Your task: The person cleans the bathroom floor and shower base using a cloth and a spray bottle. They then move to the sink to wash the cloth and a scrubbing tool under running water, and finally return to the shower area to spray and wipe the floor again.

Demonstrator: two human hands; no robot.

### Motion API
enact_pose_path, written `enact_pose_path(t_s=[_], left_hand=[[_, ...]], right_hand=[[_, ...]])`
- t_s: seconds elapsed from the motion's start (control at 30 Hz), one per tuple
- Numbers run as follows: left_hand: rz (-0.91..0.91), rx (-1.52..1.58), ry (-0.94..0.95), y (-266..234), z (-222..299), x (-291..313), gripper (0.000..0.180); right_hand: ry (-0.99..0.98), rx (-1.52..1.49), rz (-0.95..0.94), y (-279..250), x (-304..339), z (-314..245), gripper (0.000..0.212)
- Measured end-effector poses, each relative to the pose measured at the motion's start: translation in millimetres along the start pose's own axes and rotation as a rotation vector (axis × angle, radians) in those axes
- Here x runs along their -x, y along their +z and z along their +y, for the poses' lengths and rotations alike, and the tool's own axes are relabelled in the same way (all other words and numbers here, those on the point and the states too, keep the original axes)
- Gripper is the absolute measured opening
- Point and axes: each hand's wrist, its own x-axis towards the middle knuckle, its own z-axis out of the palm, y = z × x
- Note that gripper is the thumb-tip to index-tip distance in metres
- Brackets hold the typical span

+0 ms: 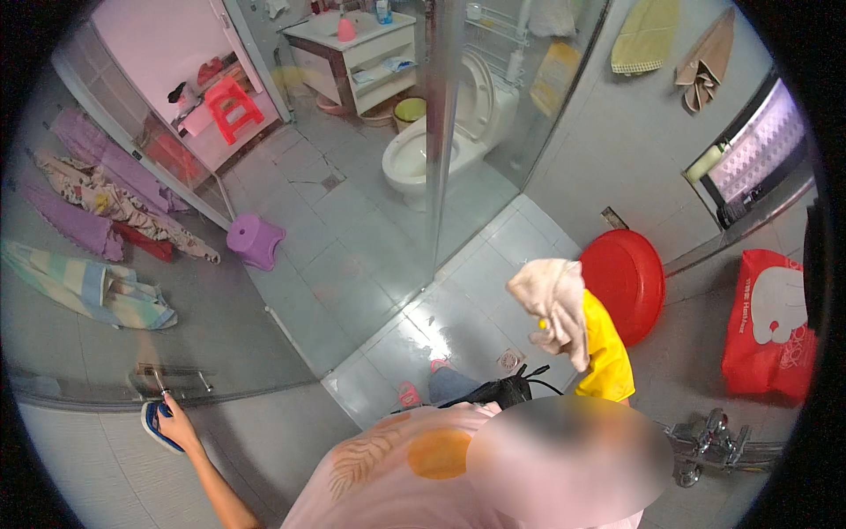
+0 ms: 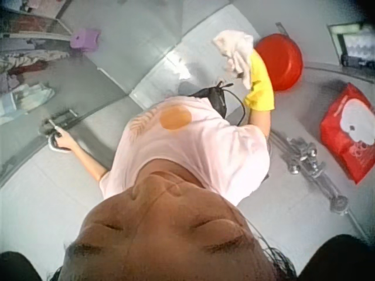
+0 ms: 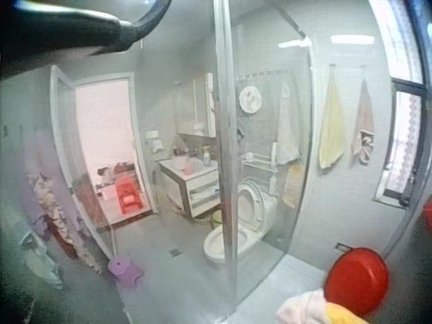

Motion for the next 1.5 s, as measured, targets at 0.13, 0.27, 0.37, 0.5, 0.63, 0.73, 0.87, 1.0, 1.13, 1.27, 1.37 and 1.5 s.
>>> enact_pose_path(t_s=[0.13,0.27,0.37,0.5,0.63,0.73,0.87,1.0,1.13,1.27,1.37,1.5], left_hand=[[0.064,0.024,0.076,-4,14,-4,0.043],[-0.049,0.161,-0.011,-12,35,-1,0.044],[-0.185,0.237,-0.09,-6,45,8,0.041],[-0.234,0.38,-0.109,-10,75,23,0.034],[-0.233,0.377,-0.082,-13,161,60,0.032],[-0.231,0.503,-0.167,-8,210,75,0.033],[-0.207,0.555,-0.026,-5,259,108,0.028],[-0.314,1.113,-0.418,-33,308,149,0.02],[-0.131,1.153,-0.504,-39,312,177,0.018],[-0.188,1.141,-0.565,-50,293,180,0.017],[-0.253,1.156,-0.547,-44,261,179,0.015],[-0.348,1.146,-0.546,-36,211,149,0.018]], right_hand=[[0.06,0.033,0.029,3,3,-17,0.026],[0.163,-0.438,0.052,39,-7,-57,0.023],[0.115,-0.196,0.009,43,-24,-46,0.027],[-0.238,0.459,-0.254,29,-47,-28,0.032],[-0.211,0.707,-0.283,5,-60,7,0.023],[-0.376,0.389,-0.283,8,-68,11,0.022],[0.479,-0.436,-0.292,51,-63,-70,0.042],[0.512,-0.167,-0.423,84,-61,-174,0.045],[-0.008,-0.103,-0.747,67,-49,-191,0.048],[-0.112,0.146,-0.702,91,-73,-211,0.046],[-0.231,0.363,-0.581,106,-88,-222,0.045],[-0.242,0.46,-0.363,121,-98,-231,0.042]])
